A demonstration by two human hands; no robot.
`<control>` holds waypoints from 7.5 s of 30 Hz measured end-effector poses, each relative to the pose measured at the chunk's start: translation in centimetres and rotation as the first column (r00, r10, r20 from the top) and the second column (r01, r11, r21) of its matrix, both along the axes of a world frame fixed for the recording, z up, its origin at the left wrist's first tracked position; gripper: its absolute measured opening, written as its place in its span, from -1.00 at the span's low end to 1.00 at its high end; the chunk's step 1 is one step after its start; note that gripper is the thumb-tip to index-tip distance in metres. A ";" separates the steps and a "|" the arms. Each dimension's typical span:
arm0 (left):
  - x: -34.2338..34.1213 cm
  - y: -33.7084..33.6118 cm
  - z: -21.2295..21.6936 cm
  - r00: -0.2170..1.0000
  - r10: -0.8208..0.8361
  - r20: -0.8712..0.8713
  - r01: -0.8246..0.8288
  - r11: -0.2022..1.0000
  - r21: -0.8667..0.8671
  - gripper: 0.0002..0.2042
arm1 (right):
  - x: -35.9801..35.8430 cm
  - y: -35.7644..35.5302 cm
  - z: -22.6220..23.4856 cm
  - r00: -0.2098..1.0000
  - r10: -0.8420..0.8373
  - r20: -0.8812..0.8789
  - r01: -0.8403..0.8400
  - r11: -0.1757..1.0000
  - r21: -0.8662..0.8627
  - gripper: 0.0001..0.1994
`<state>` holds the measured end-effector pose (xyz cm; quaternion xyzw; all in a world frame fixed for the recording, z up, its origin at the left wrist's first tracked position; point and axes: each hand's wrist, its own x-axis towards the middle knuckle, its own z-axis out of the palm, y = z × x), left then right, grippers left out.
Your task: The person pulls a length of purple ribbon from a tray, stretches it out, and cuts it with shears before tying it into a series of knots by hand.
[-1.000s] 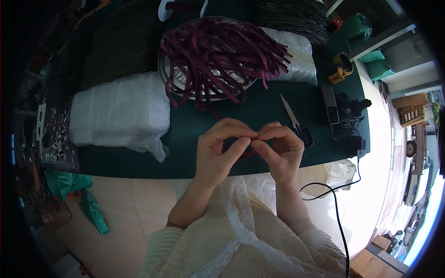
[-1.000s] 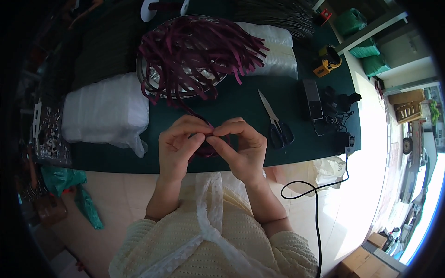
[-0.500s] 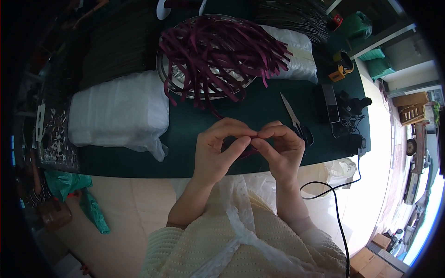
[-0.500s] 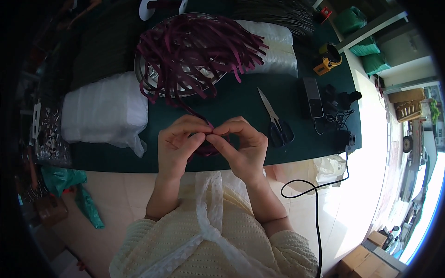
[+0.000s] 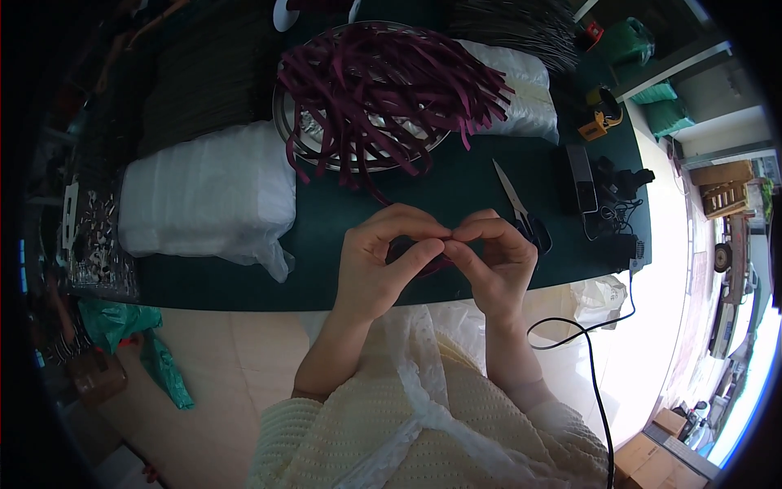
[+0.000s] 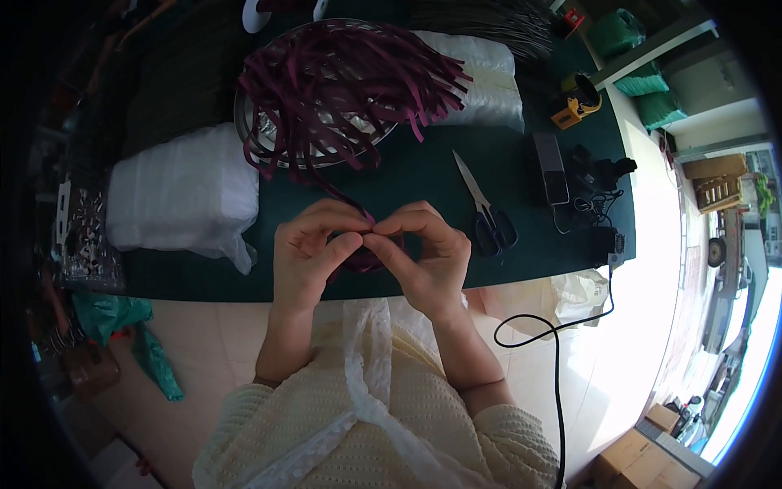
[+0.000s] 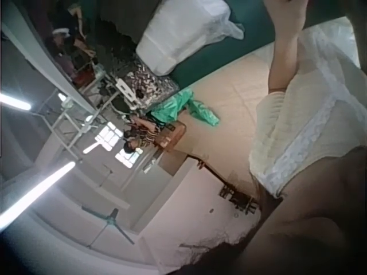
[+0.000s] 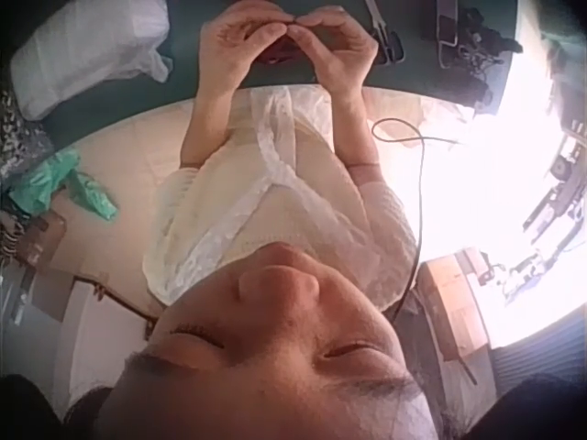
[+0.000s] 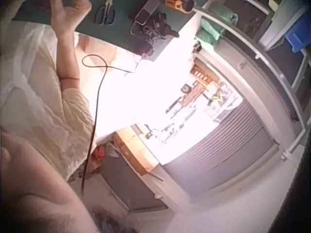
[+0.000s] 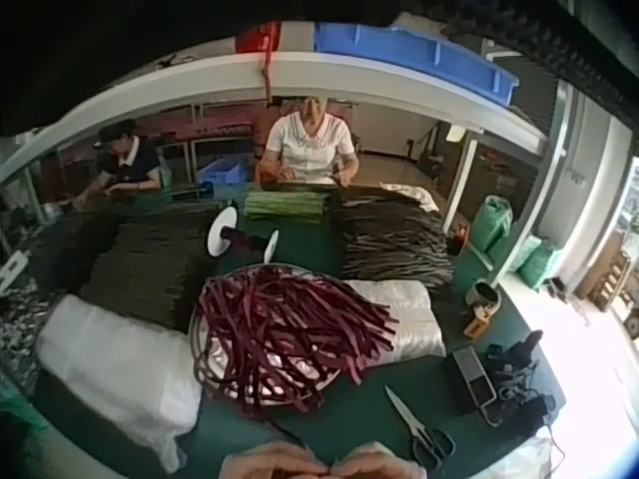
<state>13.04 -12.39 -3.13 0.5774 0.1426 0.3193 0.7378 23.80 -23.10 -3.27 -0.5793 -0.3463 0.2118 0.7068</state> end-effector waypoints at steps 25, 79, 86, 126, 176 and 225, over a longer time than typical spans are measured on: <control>-0.6 -0.3 2.0 0.977 0.208 0.042 -0.212 0.951 0.227 -0.96 | -0.6 0.8 0.6 0.836 0.455 -0.308 -0.431 0.890 0.148 -0.89; -12.1 10.9 -3.0 0.769 0.505 0.392 -0.314 0.832 -0.457 -0.86 | 0.2 0.2 -2.0 0.849 0.493 -0.188 -0.527 0.770 -0.359 -0.83; -13.1 10.6 -2.4 0.749 0.556 0.360 -0.367 0.801 -0.474 -0.86 | -0.2 0.5 -2.9 0.801 0.506 -0.321 -0.593 0.745 -0.304 -0.82; -15.1 10.8 -3.0 0.735 0.622 0.271 -0.509 0.770 -0.385 -0.87 | -1.1 0.0 -4.4 0.768 0.555 -0.318 -0.639 0.700 -0.321 -0.91; -15.7 9.8 -2.0 0.753 0.523 0.399 -0.321 0.821 -0.472 -0.84 | -1.0 0.3 -4.8 0.933 0.283 -0.221 -0.338 0.899 -0.278 -0.91; -13.6 7.6 -3.8 0.433 0.898 -0.076 -0.892 0.439 0.107 -0.68 | 0.5 0.6 -1.7 0.923 0.381 -0.053 -0.369 0.837 -0.404 -0.92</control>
